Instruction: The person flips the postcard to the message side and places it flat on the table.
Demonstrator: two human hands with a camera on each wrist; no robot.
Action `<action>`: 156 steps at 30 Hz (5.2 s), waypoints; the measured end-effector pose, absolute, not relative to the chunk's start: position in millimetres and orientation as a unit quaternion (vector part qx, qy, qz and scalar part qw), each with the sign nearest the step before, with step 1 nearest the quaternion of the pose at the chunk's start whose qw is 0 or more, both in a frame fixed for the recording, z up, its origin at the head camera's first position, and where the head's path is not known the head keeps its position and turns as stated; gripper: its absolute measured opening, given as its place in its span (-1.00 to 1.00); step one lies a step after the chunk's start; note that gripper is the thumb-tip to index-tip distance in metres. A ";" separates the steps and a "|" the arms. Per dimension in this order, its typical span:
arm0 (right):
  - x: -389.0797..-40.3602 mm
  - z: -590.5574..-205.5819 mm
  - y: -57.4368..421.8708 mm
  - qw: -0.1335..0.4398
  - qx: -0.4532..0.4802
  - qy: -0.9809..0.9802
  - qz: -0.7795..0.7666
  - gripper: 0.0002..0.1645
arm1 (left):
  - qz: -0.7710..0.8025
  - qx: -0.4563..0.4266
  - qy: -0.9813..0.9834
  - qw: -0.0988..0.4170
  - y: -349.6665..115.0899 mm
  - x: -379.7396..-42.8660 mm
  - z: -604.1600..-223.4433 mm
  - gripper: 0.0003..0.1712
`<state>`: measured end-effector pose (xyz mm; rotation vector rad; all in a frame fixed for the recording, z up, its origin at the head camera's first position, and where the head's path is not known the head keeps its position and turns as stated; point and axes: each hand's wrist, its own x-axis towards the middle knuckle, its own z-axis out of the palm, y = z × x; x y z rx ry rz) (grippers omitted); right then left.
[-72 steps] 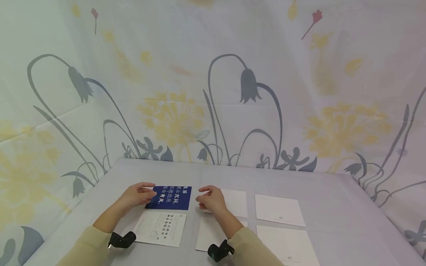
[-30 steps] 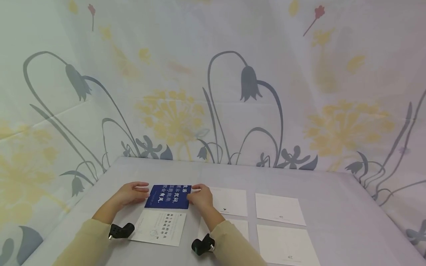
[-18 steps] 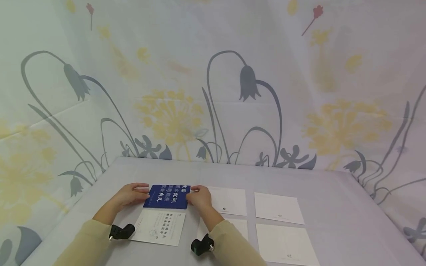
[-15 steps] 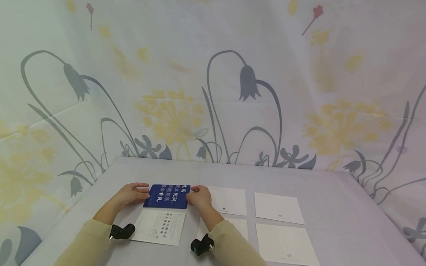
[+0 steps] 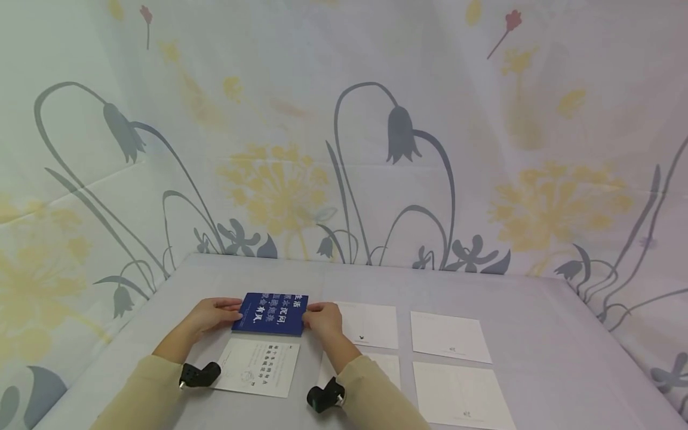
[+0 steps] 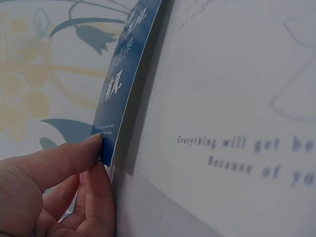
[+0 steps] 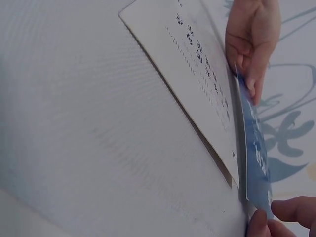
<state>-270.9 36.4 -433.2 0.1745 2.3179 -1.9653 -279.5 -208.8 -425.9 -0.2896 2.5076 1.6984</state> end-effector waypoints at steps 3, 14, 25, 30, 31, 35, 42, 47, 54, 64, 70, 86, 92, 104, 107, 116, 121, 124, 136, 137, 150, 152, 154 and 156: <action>-271.1 -433.2 35.5 0.050 0.055 0.760 -0.646 -0.66 | 0.555 -0.098 0.825 0.052 -208.7 -279.5 -426.2 -0.49; -273.1 -432.4 34.4 0.036 0.070 0.743 -0.664 -0.71 | 0.592 -0.082 0.799 0.057 -211.7 -279.4 -427.9 -0.46; -277.4 -433.8 34.5 0.038 0.075 0.709 -0.700 -0.70 | 0.632 -0.100 0.765 0.068 -212.4 -276.1 -422.4 -0.45; -276.4 -431.7 35.3 0.044 0.062 0.701 -0.709 -0.77 | 0.638 -0.093 0.761 0.071 -214.5 -275.2 -421.8 -0.46; -276.1 -431.2 35.6 0.044 0.059 0.701 -0.709 -0.78 | 0.639 -0.091 0.760 0.072 -214.9 -275.2 -421.8 -0.45; -275.7 -430.0 36.9 0.049 0.036 0.703 -0.709 -0.79 | 0.645 -0.090 0.756 0.068 -216.3 -276.0 -422.7 -0.44; -276.4 -428.2 39.5 0.052 -0.008 0.717 -0.695 -0.81 | 0.661 -0.085 0.743 0.065 -219.3 -276.6 -421.9 -0.45; -277.2 -425.2 39.7 0.067 -0.017 0.696 -0.714 -0.80 | 0.657 -0.083 0.746 0.063 -220.9 -276.6 -419.8 -0.45; -279.5 -423.7 40.3 0.071 -0.018 0.651 -0.756 -0.75 | 0.680 -0.078 0.727 0.059 -222.7 -276.3 -417.2 -0.47; -278.8 -421.7 42.3 0.061 -0.021 0.630 -0.774 -0.75 | 0.747 -0.042 0.659 0.075 -229.3 -273.6 -416.0 -0.70; -279.3 -422.2 42.4 0.056 -0.024 0.617 -0.785 -0.76 | 0.769 -0.026 0.632 0.088 -231.4 -273.2 -415.4 -0.79; -278.9 -422.2 41.5 0.053 -0.031 0.605 -0.794 -0.75 | 0.802 -0.027 0.586 0.111 -232.9 -272.4 -411.3 -0.69; -279.0 -422.8 41.6 0.055 -0.033 0.601 -0.796 -0.69 | 0.798 -0.037 0.590 0.112 -232.3 -272.1 -411.3 -0.71; -277.4 -424.0 41.1 0.043 -0.023 0.603 -0.796 -0.75 | 0.791 -0.059 0.601 0.097 -230.2 -274.0 -414.9 -0.80; -276.3 -424.2 41.2 0.039 -0.026 0.610 -0.791 -0.75 | 0.788 -0.060 0.605 0.097 -229.7 -273.7 -415.5 -0.83; -276.4 -426.0 41.4 0.034 -0.025 0.616 -0.787 -0.73 | 0.777 -0.075 0.617 0.101 -229.5 -275.0 -416.5 -0.69; -276.2 -425.8 40.8 0.030 -0.021 0.614 -0.788 -0.74 | 0.773 -0.080 0.622 0.099 -228.7 -275.8 -416.6 -0.67; -276.5 -425.9 40.3 0.031 -0.020 0.611 -0.791 -0.73 | 0.772 -0.084 0.622 0.098 -228.1 -275.6 -416.6 -0.73; -276.0 -424.5 38.8 0.038 -0.010 0.606 -0.794 -0.65 | 0.718 -0.087 0.685 0.086 -226.6 -276.9 -416.1 -0.52; -275.8 -424.5 38.6 0.038 -0.009 0.607 -0.794 -0.65 | 0.712 -0.090 0.691 0.083 -225.9 -277.2 -416.2 -0.51; -275.4 -426.1 36.8 0.034 0.010 0.630 -0.776 -0.65 | 0.657 -0.114 0.742 0.072 -223.8 -280.2 -418.9 -0.51; -275.6 -426.7 36.6 0.034 0.016 0.638 -0.769 -0.64 | 0.651 -0.112 0.748 0.070 -223.1 -279.5 -418.7 -0.51; -274.7 -426.8 36.5 0.034 0.020 0.645 -0.763 -0.63 | 0.644 -0.109 0.754 0.070 -222.2 -277.8 -418.2 -0.51; -274.0 -427.3 36.4 0.035 0.024 0.653 -0.756 -0.61 | 0.636 -0.107 0.761 0.068 -220.9 -276.6 -417.6 -0.51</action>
